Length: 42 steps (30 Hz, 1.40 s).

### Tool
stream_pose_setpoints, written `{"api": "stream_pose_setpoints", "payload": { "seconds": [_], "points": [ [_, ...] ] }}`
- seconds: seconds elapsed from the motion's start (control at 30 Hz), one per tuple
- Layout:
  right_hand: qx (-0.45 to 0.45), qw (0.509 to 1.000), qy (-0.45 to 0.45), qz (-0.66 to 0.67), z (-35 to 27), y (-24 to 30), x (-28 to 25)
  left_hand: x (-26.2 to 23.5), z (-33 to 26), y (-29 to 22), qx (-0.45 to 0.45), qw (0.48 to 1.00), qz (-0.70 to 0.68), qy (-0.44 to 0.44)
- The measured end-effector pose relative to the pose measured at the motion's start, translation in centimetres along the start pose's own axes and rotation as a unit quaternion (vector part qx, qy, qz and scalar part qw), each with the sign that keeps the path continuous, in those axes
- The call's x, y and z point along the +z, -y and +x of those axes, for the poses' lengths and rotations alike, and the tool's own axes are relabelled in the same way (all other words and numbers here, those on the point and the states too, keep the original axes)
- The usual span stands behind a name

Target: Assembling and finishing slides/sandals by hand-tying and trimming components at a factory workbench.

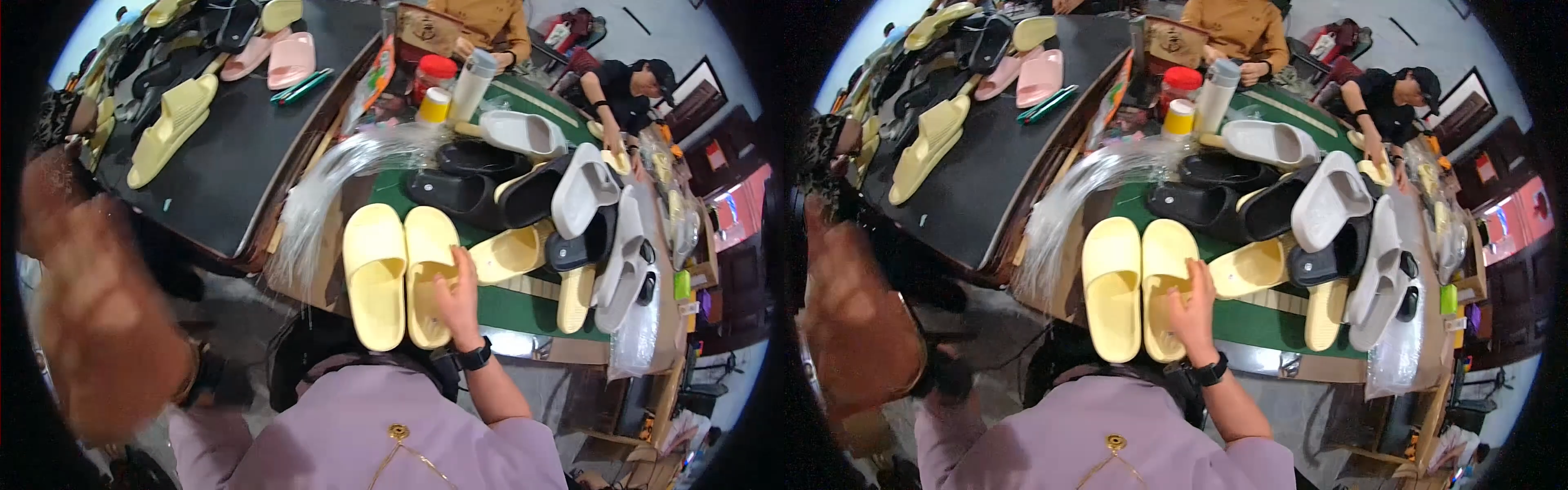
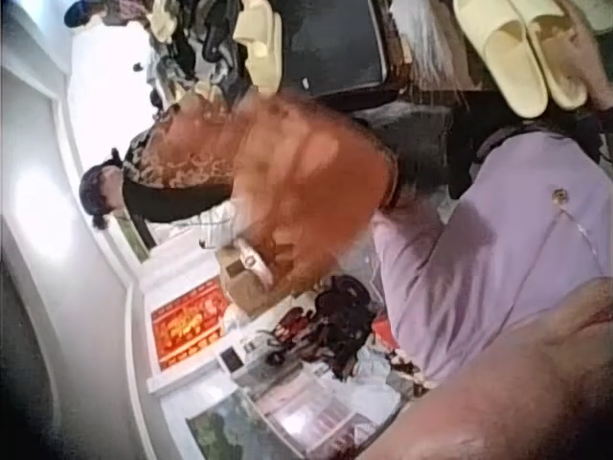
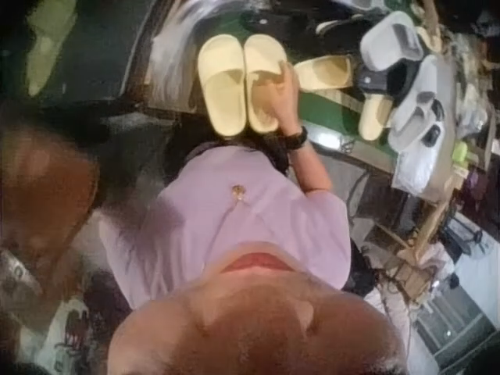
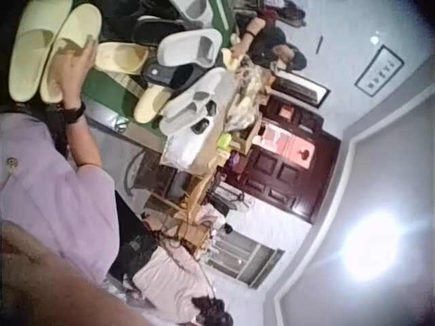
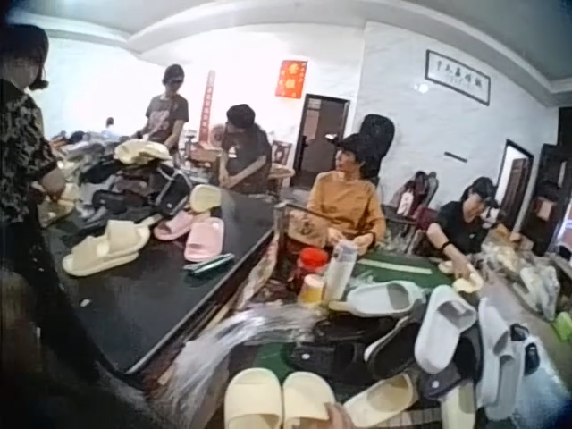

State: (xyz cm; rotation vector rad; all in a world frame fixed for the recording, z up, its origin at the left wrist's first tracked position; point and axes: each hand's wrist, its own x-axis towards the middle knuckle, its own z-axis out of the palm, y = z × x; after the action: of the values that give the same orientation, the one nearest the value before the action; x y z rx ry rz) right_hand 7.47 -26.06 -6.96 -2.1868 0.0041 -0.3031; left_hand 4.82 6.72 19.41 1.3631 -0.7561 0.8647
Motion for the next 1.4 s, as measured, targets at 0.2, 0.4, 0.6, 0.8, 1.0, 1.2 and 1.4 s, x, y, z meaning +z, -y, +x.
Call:
{"api": "stream_pose_setpoints", "payload": {
  "seconds": [0.2,0.4,0.6,0.8,1.0,1.2,1.4],
  "points": [
    [0.004,1.0,-0.013,-0.013,0.9,1.1,0.5,1.9,-5.5,14.8,-0.354,0.9,0.238,0.093],
    [0.003,1.0,-0.013,0.002,0.2,0.3,0.6,2.5,-12.4,23.2,-0.233,0.64,0.597,0.423],
    [0.012,1.0,-0.008,0.011,-0.8,0.2,-0.3,4.2,-15.7,25.5,-0.336,0.659,0.582,0.337],
    [0.007,0.999,-0.017,0.051,-0.4,0.8,-0.7,4.2,-14.5,24.9,-0.322,0.689,0.572,0.308],
    [0.017,0.997,-0.036,0.062,0.0,1.4,-1.1,4.1,-13.3,24.5,-0.339,0.67,0.566,0.339],
    [0.019,0.996,-0.033,0.081,-0.1,2.1,-1.3,3.1,-14.3,25.7,-0.35,0.69,0.552,0.31],
    [0.002,0.996,-0.032,0.086,0.1,3.5,-1.5,2.4,-14.3,25.6,-0.355,0.73,0.52,0.266]
  ]
}}
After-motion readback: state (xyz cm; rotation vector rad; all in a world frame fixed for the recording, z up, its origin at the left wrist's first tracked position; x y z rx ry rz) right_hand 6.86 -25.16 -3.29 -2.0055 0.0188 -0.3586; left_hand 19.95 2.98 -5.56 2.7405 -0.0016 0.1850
